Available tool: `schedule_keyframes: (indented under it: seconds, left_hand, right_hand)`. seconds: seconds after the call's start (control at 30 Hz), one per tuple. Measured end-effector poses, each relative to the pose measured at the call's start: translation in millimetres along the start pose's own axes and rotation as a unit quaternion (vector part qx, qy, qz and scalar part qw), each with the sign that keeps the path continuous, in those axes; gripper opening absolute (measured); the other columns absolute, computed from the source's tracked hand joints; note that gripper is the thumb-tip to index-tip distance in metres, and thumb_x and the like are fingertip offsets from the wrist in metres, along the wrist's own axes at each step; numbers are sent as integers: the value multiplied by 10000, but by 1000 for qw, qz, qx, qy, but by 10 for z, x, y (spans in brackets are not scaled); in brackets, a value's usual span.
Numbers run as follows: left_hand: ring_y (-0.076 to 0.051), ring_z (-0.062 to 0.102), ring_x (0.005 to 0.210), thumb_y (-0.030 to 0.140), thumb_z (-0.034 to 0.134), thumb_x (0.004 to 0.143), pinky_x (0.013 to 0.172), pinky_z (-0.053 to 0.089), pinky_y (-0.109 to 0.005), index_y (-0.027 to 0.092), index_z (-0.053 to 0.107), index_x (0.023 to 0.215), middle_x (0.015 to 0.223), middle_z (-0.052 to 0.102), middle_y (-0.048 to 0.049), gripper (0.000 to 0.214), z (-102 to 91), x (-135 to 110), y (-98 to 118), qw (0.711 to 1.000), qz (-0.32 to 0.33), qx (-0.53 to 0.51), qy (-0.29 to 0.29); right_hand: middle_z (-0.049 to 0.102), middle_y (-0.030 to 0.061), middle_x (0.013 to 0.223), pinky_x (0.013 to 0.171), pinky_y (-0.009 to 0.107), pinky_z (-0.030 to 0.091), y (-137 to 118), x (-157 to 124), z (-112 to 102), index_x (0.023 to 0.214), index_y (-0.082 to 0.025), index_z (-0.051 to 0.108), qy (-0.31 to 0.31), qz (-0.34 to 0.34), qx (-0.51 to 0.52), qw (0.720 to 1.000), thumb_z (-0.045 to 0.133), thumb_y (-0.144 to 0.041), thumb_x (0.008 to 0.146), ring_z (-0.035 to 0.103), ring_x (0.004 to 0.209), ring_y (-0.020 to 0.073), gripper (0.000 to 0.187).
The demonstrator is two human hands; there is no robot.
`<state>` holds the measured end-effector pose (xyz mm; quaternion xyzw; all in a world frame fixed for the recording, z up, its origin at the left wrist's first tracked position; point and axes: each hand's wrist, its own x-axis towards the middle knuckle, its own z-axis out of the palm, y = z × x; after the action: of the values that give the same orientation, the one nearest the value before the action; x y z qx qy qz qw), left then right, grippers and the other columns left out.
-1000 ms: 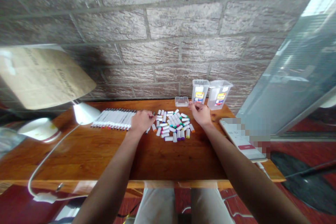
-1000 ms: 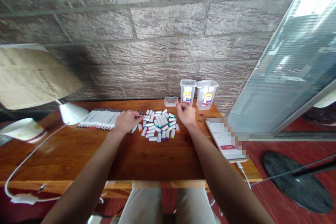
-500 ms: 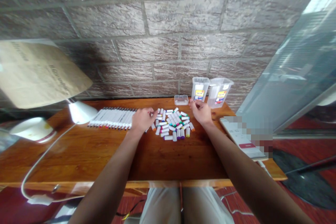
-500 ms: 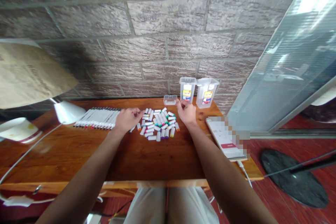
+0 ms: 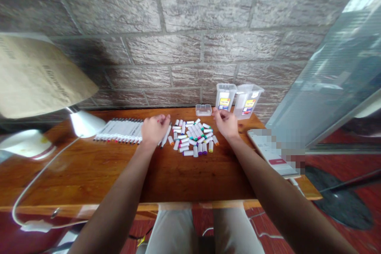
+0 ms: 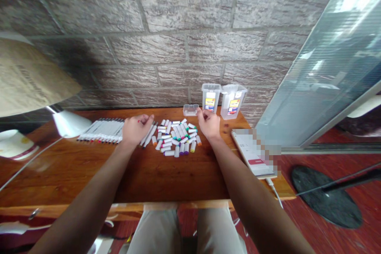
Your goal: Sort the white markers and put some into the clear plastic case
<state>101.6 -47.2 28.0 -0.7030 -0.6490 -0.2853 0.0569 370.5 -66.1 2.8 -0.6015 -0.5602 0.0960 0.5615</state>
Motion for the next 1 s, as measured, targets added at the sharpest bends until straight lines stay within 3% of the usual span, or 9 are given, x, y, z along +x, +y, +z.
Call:
schedule_keyframes:
  seconds: [0.3,0.4,0.6,0.83,1.0]
  left_hand:
    - [-105,480,486,418,524,940,591,333,-250,181,572,574,500,548,9,438,21,-57,-43,976,66,-147,147]
    - [-91,490,477,384,549,942,570,346,-229,177,564,569,498,550,16,427,-8,-54,-71,964,62,-184,180]
    - [-93,490,473,367,572,931,558,351,-230,176,598,592,498,552,20,390,-43,-30,-102,955,59,-210,201]
    - [-85,405,438,392,543,935,543,313,-246,182,494,512,452,424,39,474,62,-47,-129,960,91,-206,164]
    - [-84,390,443,411,541,931,546,311,-242,184,506,528,457,407,45,463,65,-25,-144,959,94,-212,161]
  right_hand:
    - [648,29,587,603,268,422,-104,-69,-64,678,-167,705,56,6,54,997,544,-575,937,588,578,153,509]
    - [651,26,600,604,265,415,-157,-122,-79,660,-166,708,44,2,41,998,551,-542,949,576,573,141,500]
    - [616,11,567,561,260,383,-232,-171,-87,671,-161,719,30,-15,43,999,553,-533,951,535,536,129,494]
    - [623,19,559,597,266,404,-159,-133,-45,643,-171,687,31,-18,14,999,532,-582,935,552,545,141,528]
    - [531,-4,513,582,260,370,-90,-74,-60,534,-201,500,49,-32,-3,998,496,-609,937,465,524,122,574]
